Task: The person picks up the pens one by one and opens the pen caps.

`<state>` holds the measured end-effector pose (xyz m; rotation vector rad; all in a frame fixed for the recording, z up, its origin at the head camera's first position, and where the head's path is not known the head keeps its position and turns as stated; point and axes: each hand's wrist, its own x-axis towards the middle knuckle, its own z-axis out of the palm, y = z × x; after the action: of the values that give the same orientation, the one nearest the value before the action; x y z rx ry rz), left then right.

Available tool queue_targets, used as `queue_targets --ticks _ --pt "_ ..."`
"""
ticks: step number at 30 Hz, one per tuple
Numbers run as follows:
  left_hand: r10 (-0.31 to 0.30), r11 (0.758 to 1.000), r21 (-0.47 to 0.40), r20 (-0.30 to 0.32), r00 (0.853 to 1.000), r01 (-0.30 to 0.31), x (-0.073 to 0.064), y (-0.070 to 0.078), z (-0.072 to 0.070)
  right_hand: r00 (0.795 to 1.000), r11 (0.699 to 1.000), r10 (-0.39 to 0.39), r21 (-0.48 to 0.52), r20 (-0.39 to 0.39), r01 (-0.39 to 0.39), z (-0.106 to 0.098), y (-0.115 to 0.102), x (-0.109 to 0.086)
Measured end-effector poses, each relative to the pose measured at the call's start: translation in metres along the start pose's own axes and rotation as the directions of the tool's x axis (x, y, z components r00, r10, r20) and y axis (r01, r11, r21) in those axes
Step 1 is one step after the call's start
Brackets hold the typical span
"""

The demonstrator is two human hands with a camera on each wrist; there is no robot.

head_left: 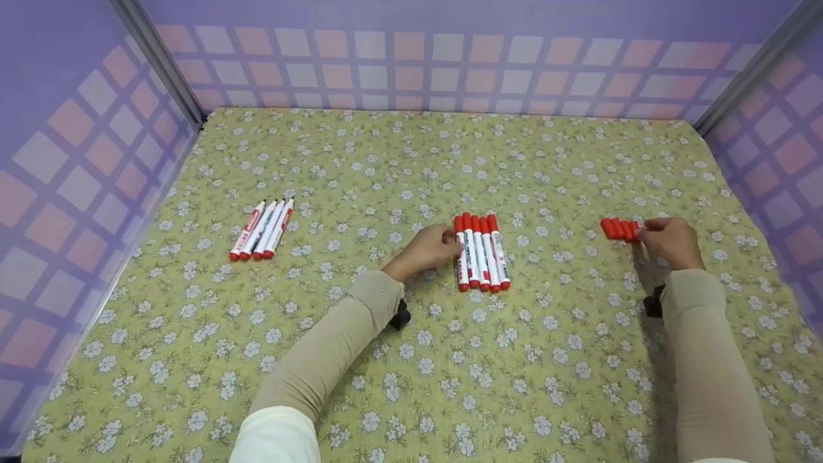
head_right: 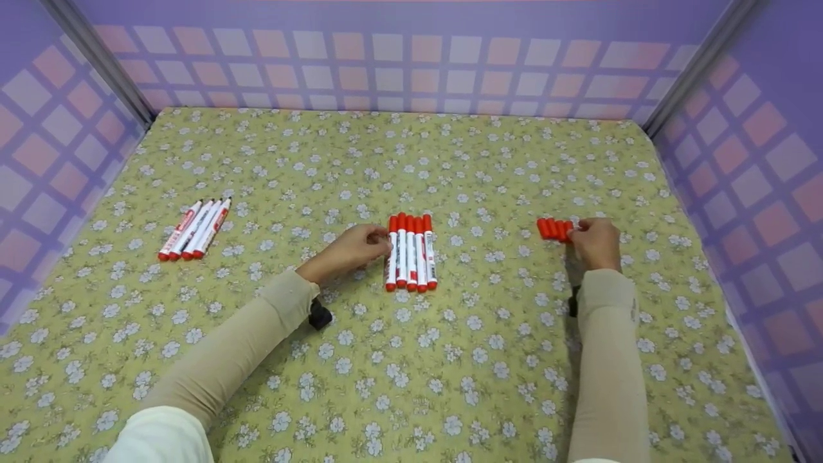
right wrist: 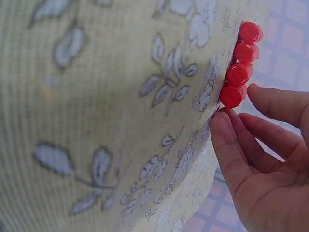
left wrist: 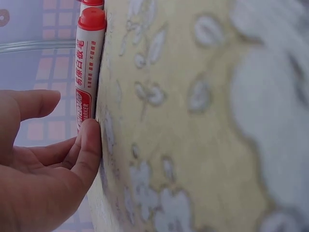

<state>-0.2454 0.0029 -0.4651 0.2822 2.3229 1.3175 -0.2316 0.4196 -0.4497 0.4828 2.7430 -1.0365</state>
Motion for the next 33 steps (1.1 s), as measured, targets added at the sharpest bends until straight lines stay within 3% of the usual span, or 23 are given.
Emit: queue_targets --ticks 9,33 --pt "-0.033 0.999 0.012 -0.020 0.999 0.033 0.0051 0.0036 0.0035 1.000 1.000 0.002 -0.004 -0.001 -0.002 -0.0014 -0.0015 -0.0012" --pt "-0.055 0.991 0.123 -0.055 0.997 0.061 0.0062 0.0102 0.0051 1.000 1.000 0.007 -0.030 0.007 -0.006 0.0018 -0.0016 -0.0007"
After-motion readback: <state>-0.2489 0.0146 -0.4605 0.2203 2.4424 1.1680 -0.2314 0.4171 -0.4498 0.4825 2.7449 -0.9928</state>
